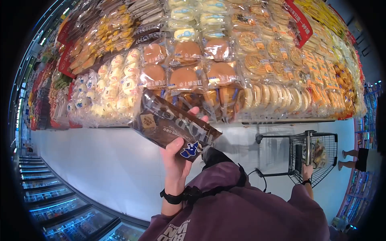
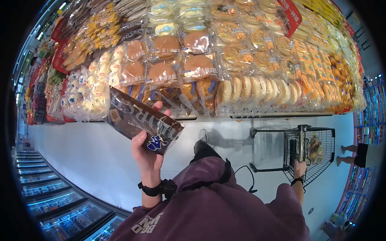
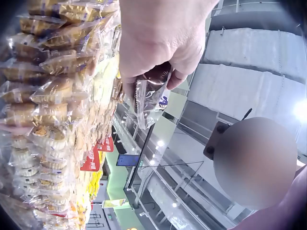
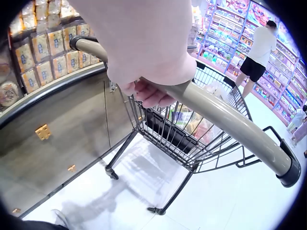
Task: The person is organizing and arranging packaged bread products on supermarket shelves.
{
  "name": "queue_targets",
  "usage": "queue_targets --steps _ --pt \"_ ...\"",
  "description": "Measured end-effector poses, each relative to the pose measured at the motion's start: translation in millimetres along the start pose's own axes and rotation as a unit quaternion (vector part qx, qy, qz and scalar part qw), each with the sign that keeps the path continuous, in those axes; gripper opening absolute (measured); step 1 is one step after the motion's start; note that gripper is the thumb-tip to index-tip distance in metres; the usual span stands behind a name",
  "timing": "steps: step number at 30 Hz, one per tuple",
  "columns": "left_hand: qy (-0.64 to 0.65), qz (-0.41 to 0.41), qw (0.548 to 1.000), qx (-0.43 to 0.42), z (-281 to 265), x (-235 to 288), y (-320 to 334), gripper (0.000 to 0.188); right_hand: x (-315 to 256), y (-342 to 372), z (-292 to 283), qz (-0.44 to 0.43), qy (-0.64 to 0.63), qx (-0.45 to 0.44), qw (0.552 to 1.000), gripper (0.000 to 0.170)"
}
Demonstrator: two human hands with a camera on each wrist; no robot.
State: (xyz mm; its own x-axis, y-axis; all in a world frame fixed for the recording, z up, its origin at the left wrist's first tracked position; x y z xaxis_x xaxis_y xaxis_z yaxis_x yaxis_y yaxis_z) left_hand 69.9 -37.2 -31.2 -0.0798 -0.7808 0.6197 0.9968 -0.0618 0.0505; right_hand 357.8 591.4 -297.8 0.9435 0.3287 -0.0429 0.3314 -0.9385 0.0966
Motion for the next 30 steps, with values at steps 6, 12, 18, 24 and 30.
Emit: queue_targets --steps 6,12,18,24,30 --pt "-0.102 -0.101 0.989 0.038 -20.4 24.8 -24.0 0.063 -45.7 21.1 14.7 -0.067 0.004 0.050 0.996 0.048" --pt "-0.159 -0.068 0.982 0.078 -19.0 50.3 -55.7 0.040 -113.9 76.6 -4.1 -0.093 -0.058 0.037 0.993 0.034" --pt "-0.126 -0.092 0.982 0.110 -24.9 72.8 -85.6 0.057 -161.8 127.3 -4.8 -0.120 -0.078 0.066 0.988 0.031" --pt "-0.146 -0.172 0.974 0.006 -27.0 99.3 -109.6 0.050 -205.1 166.5 2.3 -0.127 -0.073 0.053 0.988 0.032" --pt "-0.380 -0.040 0.920 -0.092 -48.9 158.5 -130.4 0.078 -259.2 222.2 -1.3 -0.097 -0.049 0.065 0.992 0.033"
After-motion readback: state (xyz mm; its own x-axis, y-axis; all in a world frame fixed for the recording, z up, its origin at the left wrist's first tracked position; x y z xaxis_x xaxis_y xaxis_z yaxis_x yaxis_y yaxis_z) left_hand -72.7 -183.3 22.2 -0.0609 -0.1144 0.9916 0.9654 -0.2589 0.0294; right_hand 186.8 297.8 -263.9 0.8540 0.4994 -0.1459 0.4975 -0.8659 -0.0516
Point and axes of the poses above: each hand's wrist, its own y-axis away from the middle knuckle, its own z-axis out of the palm, x = y × z, the point moved 4 cm from there along -y, towards the middle knuckle, and after that the axes turned 3 degrees about x, right-handed, at the moved point
